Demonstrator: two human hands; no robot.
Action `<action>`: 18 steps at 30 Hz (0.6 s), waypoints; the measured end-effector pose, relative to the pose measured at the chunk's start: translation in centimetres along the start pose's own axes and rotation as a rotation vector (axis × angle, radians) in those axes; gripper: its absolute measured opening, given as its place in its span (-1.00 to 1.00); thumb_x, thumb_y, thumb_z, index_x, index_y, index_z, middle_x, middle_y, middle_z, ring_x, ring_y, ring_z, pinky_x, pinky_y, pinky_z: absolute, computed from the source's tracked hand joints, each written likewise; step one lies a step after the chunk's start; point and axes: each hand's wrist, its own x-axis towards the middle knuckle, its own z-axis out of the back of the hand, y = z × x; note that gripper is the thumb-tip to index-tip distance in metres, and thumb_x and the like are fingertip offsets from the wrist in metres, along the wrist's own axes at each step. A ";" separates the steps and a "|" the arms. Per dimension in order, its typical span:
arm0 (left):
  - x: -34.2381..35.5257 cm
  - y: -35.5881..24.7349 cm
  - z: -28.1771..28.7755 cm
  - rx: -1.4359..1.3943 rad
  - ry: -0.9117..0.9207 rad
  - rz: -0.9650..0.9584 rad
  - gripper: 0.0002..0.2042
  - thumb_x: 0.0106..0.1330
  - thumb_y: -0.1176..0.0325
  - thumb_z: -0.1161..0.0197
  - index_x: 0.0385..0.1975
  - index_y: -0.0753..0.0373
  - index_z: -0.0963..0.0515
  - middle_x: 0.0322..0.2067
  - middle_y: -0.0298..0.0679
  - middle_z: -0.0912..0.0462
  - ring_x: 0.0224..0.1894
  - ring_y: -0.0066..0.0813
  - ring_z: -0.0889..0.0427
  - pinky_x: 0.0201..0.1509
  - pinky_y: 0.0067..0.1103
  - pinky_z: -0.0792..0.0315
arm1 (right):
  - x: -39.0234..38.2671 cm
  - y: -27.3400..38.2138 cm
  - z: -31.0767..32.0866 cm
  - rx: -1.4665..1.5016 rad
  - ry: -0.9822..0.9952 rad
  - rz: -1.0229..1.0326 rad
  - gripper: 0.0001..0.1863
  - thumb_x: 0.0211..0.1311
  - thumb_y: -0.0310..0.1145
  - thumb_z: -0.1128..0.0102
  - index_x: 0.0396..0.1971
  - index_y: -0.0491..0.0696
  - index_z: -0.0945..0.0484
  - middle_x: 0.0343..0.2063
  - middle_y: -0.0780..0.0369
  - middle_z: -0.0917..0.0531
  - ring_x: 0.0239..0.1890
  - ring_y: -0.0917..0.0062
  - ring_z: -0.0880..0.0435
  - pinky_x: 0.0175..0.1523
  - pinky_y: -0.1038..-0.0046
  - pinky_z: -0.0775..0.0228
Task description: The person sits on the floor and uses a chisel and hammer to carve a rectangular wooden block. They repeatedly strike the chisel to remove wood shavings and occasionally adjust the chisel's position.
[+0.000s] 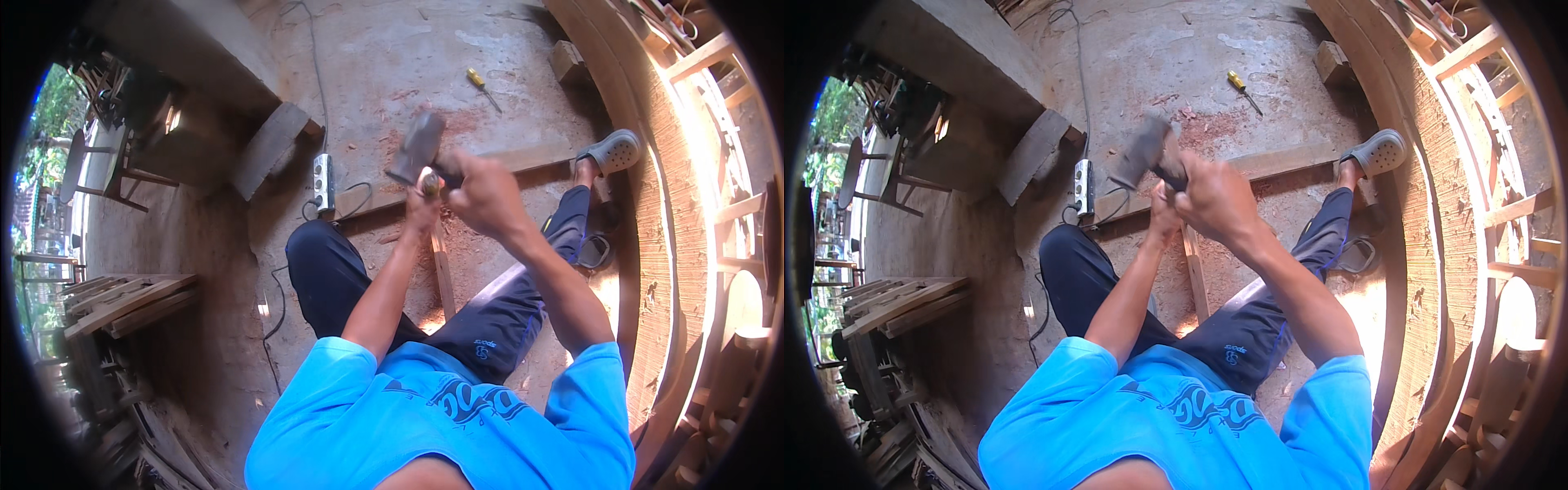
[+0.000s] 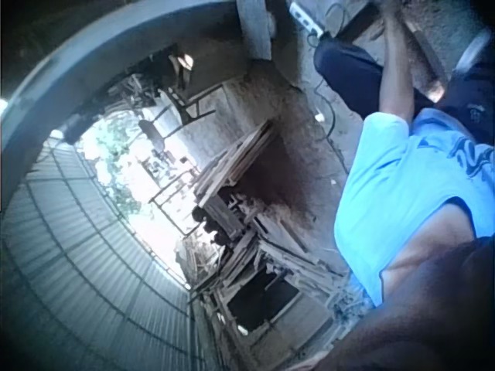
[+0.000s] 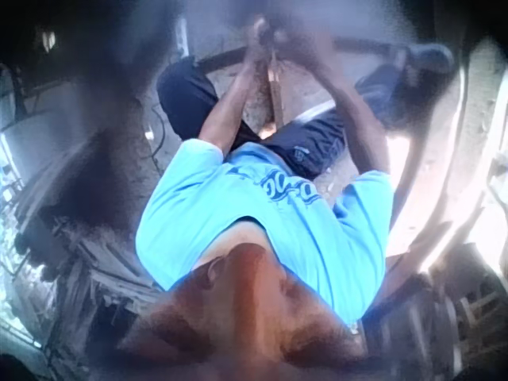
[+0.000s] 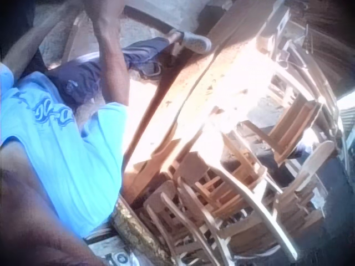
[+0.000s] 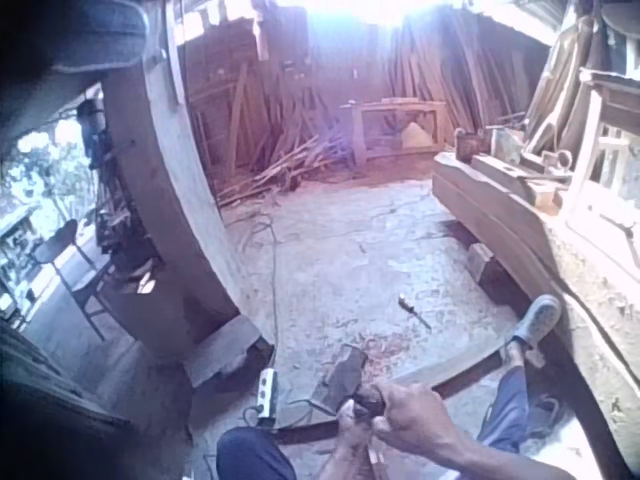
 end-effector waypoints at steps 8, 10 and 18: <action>-2.7 1.2 -0.9 -0.153 0.017 -0.063 -0.87 0.35 0.54 -0.32 -0.19 0.21 -0.55 -0.32 -0.46 -0.60 -0.24 -0.71 -0.57 -0.21 -0.61 -0.51 | -2.5 -0.5 0.3 0.123 -0.295 0.237 -0.66 0.02 -0.45 -0.36 -0.18 -0.14 -0.50 -0.50 0.01 -0.67 -0.43 0.07 -0.74 -0.32 0.20 -0.59; -1.4 0.7 -1.1 0.040 -0.135 -0.067 -0.91 0.37 0.52 -0.28 -0.20 0.21 -0.54 -0.33 -0.43 -0.60 -0.23 -0.66 -0.61 -0.19 -0.55 -0.55 | -3.0 -3.0 -2.8 -0.365 0.244 -0.230 -0.68 0.07 -0.38 -0.32 -0.16 -0.15 -0.52 -0.44 -0.08 -0.71 -0.35 0.00 -0.75 -0.24 0.03 -0.61; 6.1 -2.1 0.7 -0.183 -0.030 -0.023 -0.92 0.36 0.56 -0.26 -0.31 0.20 -0.51 -0.40 -0.39 -0.62 -0.34 -0.62 -0.64 -0.22 -0.60 -0.58 | -3.9 -1.1 2.3 0.122 -0.103 -0.113 -0.63 0.04 -0.53 -0.30 -0.07 -0.17 -0.63 -0.34 -0.03 -0.76 -0.31 0.19 -0.79 -0.15 0.26 -0.56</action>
